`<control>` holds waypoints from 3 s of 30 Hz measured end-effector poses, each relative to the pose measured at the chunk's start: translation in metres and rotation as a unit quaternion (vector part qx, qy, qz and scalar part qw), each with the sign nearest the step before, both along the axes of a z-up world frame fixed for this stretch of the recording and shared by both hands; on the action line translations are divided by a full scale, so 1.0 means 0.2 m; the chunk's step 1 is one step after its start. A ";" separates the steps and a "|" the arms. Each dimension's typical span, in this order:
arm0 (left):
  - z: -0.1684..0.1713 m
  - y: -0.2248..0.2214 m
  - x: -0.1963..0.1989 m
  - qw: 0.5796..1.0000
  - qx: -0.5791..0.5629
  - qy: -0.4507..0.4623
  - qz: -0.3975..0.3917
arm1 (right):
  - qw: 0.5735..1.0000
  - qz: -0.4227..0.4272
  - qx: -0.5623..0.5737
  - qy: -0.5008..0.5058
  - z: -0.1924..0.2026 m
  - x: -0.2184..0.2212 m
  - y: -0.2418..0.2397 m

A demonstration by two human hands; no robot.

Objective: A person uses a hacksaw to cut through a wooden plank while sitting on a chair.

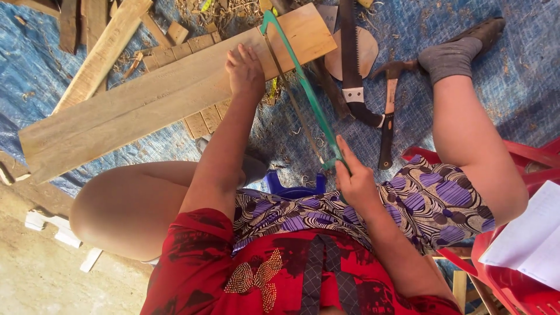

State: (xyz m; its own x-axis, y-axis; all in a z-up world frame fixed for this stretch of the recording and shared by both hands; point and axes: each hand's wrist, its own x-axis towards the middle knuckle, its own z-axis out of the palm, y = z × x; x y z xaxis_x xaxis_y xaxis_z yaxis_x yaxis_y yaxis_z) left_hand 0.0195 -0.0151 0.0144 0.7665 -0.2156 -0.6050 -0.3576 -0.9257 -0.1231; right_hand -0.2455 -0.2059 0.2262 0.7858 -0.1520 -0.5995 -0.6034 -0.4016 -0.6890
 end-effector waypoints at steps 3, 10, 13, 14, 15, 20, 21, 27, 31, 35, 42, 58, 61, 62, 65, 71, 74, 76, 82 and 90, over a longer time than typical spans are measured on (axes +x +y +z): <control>0.00 0.00 0.00 1.000 0.002 -0.001 -0.001 | 0.999 0.018 -0.026 0.012 0.02 0.09 -0.02; 0.01 0.00 0.00 1.000 -0.002 0.004 0.010 | 0.975 0.103 -0.103 -0.165 -0.47 0.63 0.14; 0.00 0.02 0.01 1.000 -0.011 -0.008 -0.002 | 0.977 0.106 -0.088 -0.163 -0.52 0.80 0.20; 0.00 0.01 0.01 1.000 -0.006 -0.010 -0.005 | 0.975 0.110 -0.098 -0.164 -0.53 0.79 0.20; 0.01 0.01 0.01 1.000 -0.001 -0.012 -0.008 | 0.974 0.114 -0.109 -0.164 -0.53 0.79 0.20; 0.01 0.00 0.01 1.000 0.002 0.005 -0.007 | 0.983 0.113 -0.091 -0.112 -0.19 0.32 0.13; 0.02 -0.01 0.02 1.000 0.004 0.009 -0.004 | 0.983 0.109 -0.082 -0.123 -0.14 0.20 0.11; 0.08 -0.01 0.06 1.000 -0.004 0.029 0.002 | 0.988 0.068 -0.106 -0.093 0.01 -0.14 0.03; 0.10 -0.01 0.06 1.000 -0.010 0.021 0.008 | 0.996 0.044 -0.076 -0.019 0.14 0.03 0.05; 0.11 -0.02 0.05 0.999 -0.015 0.033 0.003 | 0.989 0.081 -0.091 -0.089 -0.10 0.23 0.04; 0.18 -0.04 0.08 0.999 0.017 0.045 0.009 | 0.974 0.100 -0.114 -0.166 -0.33 0.54 0.09; 0.25 0.00 0.11 0.999 -0.007 0.050 0.021 | 0.974 0.086 -0.122 -0.170 -0.37 0.37 0.14; 0.30 0.01 0.07 0.998 -0.011 0.060 0.025 | 0.960 0.106 -0.139 -0.219 -0.34 0.33 0.10; 0.25 0.02 0.11 0.998 -0.024 0.054 0.029 | 0.971 0.092 -0.113 -0.190 -0.29 0.34 0.09; 0.16 0.04 0.19 0.999 -0.035 0.037 0.008 | 0.984 0.074 -0.074 -0.145 -0.08 0.22 0.10; 0.15 0.07 0.15 0.996 -0.085 0.033 0.019 | 0.988 0.062 -0.074 -0.118 0.04 0.07 0.08; 0.11 0.08 0.24 0.996 -0.089 0.025 0.004 | 0.979 0.088 -0.105 -0.151 0.06 0.16 0.11; 0.09 0.06 0.23 0.996 -0.088 0.013 -0.012 | 0.971 0.104 -0.122 -0.176 0.08 0.17 0.11; 0.07 0.02 0.00 0.999 -0.006 0.025 -0.020 | 0.979 0.116 -0.133 -0.098 -0.03 0.05 0.05; -0.48 0.06 -0.24 0.971 0.017 -0.216 -0.105 | 0.979 0.066 -0.087 -0.170 -0.32 -0.01 0.06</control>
State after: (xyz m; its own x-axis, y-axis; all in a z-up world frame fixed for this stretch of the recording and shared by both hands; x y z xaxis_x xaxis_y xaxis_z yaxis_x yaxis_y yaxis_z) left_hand -0.0279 -0.0024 -0.0815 0.8919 -0.3796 -0.2459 -0.4455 -0.8308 -0.3336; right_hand -0.2468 -0.1934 0.1616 0.9549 -0.1129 -0.2746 -0.2868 -0.5897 -0.7550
